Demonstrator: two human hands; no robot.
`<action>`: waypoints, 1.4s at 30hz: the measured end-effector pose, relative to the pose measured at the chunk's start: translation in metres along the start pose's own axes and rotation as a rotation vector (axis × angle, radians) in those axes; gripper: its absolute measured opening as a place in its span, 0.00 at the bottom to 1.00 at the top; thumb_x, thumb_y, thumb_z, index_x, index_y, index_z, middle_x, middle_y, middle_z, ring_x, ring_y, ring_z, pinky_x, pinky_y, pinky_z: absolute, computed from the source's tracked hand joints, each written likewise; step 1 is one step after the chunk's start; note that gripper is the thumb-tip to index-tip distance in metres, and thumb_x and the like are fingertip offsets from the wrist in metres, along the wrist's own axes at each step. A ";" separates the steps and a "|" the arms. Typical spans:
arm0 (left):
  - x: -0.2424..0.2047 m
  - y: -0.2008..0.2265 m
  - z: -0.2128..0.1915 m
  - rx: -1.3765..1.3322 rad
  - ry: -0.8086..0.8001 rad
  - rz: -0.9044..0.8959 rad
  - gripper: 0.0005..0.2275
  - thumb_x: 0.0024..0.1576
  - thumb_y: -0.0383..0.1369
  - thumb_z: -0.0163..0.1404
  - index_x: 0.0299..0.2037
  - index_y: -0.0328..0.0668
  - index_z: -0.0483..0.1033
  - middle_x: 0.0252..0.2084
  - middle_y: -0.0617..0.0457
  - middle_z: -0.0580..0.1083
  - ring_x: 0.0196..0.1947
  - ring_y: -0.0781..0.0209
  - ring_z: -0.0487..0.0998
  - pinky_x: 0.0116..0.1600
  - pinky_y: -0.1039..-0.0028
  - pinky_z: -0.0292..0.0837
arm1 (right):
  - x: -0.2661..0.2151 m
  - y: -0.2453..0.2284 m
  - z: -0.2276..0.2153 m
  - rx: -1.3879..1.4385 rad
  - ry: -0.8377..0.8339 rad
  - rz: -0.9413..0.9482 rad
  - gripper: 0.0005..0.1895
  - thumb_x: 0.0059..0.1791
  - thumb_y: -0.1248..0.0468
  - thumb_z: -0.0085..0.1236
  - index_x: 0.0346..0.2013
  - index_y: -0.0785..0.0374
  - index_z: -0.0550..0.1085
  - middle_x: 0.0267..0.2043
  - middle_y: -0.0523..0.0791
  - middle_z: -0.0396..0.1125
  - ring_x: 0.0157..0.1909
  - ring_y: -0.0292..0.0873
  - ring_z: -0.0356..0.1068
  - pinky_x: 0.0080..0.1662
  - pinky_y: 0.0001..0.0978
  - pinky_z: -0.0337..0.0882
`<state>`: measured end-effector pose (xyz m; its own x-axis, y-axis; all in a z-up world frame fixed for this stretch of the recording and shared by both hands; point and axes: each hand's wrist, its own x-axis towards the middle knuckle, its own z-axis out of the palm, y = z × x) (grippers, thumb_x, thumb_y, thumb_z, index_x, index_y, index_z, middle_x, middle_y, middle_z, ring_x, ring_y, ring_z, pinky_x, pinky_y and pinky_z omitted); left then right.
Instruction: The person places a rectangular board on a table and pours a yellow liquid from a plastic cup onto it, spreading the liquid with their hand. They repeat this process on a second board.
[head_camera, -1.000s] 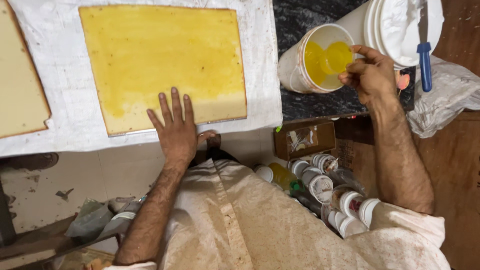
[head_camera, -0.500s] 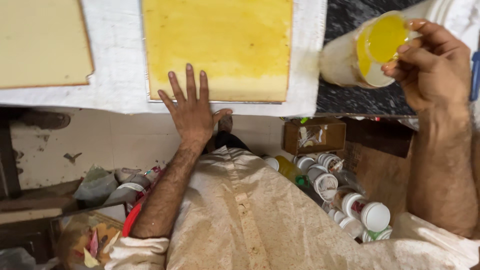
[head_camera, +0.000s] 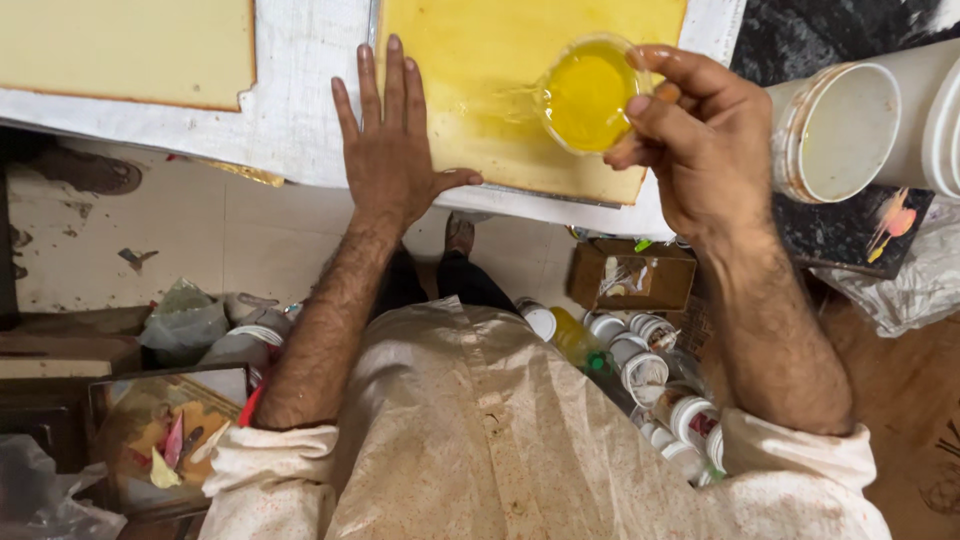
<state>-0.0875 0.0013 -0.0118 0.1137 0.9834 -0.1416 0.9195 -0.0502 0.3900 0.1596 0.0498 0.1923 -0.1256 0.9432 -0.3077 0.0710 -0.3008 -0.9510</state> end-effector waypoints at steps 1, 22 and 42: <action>-0.003 0.004 0.000 0.009 0.029 0.005 0.66 0.43 0.77 0.50 0.79 0.25 0.44 0.82 0.35 0.35 0.81 0.36 0.30 0.78 0.36 0.24 | -0.002 0.001 0.006 -0.016 -0.006 0.009 0.16 0.56 0.80 0.55 0.59 0.76 0.73 0.33 0.46 0.70 0.30 0.41 0.76 0.35 0.29 0.81; 0.005 0.108 0.033 -0.157 0.033 0.006 0.70 0.39 0.77 0.54 0.77 0.17 0.42 0.79 0.25 0.37 0.80 0.31 0.35 0.80 0.41 0.28 | -0.025 0.011 -0.102 -0.224 0.083 -0.154 0.15 0.59 0.80 0.54 0.61 0.78 0.73 0.34 0.46 0.70 0.31 0.42 0.77 0.35 0.29 0.81; -0.043 0.118 0.105 -0.185 0.237 -0.212 0.67 0.45 0.80 0.46 0.76 0.28 0.30 0.77 0.27 0.28 0.78 0.27 0.27 0.78 0.35 0.24 | -0.032 0.011 -0.097 -0.358 0.082 -0.134 0.16 0.57 0.80 0.55 0.60 0.78 0.73 0.38 0.45 0.69 0.35 0.42 0.77 0.38 0.29 0.83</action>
<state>0.0557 -0.0652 -0.0554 -0.1820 0.9828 -0.0303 0.8273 0.1697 0.5355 0.2601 0.0299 0.1944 -0.0788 0.9833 -0.1639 0.4019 -0.1191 -0.9079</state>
